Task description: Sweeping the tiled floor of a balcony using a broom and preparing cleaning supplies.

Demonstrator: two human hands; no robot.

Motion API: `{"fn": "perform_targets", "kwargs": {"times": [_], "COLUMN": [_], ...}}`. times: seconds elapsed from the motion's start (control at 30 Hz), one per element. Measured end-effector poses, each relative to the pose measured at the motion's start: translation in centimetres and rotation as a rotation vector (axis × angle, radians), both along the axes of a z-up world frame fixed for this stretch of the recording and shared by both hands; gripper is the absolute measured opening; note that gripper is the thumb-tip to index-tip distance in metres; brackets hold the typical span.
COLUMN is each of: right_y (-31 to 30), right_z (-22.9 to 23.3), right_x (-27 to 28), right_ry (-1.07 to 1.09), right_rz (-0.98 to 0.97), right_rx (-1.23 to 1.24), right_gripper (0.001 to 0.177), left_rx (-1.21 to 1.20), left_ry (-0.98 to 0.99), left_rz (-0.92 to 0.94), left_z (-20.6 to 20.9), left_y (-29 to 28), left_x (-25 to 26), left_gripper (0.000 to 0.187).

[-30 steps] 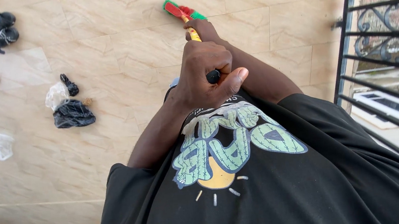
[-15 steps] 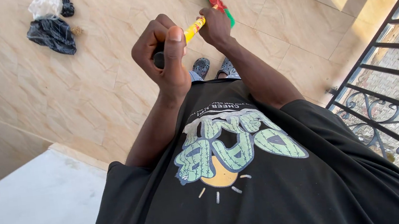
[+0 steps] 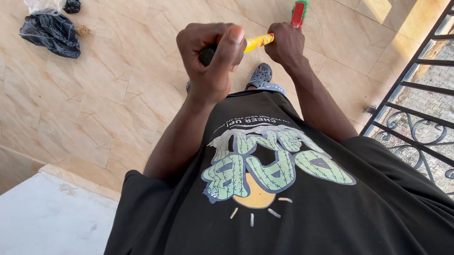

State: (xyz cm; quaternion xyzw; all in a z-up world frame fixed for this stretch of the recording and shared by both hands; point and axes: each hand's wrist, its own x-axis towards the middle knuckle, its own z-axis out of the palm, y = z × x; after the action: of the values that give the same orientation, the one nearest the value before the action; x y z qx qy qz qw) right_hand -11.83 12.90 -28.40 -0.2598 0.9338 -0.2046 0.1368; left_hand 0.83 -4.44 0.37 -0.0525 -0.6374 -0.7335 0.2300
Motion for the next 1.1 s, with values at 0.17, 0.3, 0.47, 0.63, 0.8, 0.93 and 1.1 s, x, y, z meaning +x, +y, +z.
{"fn": "perform_targets", "kwargs": {"times": [0.17, 0.3, 0.47, 0.63, 0.8, 0.93, 1.1], "right_y": [-3.0, -8.9, -18.5, -26.7, -32.6, -33.5, -33.7], "right_z": [-3.7, -5.0, -7.1, -5.9, -4.3, -3.1, -0.3], "right_x": [1.5, 3.9, 5.6, 11.0, 15.5, 18.0, 19.0], "right_ry": [-0.069, -0.095, -0.104, -0.126, -0.139, -0.155, -0.148], "right_rz": [0.019, 0.071, 0.242, 0.342, 0.442, 0.444, 0.403], "right_rx": [-0.052, -0.073, -0.15, -0.153, -0.15, -0.119, -0.082], "right_gripper": [0.009, 0.008, 0.014, 0.015, 0.015, 0.016, 0.017], "left_rx": [0.129, 0.091, -0.089, -0.258, -0.455, -0.536, -0.458], "left_ry": [-0.11, -0.143, -0.2, -0.127, 0.001, 0.206, 0.279], "left_rz": [0.034, 0.026, 0.159, 0.262, 0.288, 0.345, 0.289], "left_z": [-2.4, -3.6, -2.7, -1.6, -1.2, 1.5, 2.5], "left_y": [-3.9, -7.9, -13.3, -18.3, -22.9, -26.0, -30.2], "left_x": [0.6, 3.1, 6.7, 10.2, 11.3, 13.9, 16.6], "left_gripper": [0.053, 0.057, 0.056, 0.056, 0.055, 0.048, 0.046]}}
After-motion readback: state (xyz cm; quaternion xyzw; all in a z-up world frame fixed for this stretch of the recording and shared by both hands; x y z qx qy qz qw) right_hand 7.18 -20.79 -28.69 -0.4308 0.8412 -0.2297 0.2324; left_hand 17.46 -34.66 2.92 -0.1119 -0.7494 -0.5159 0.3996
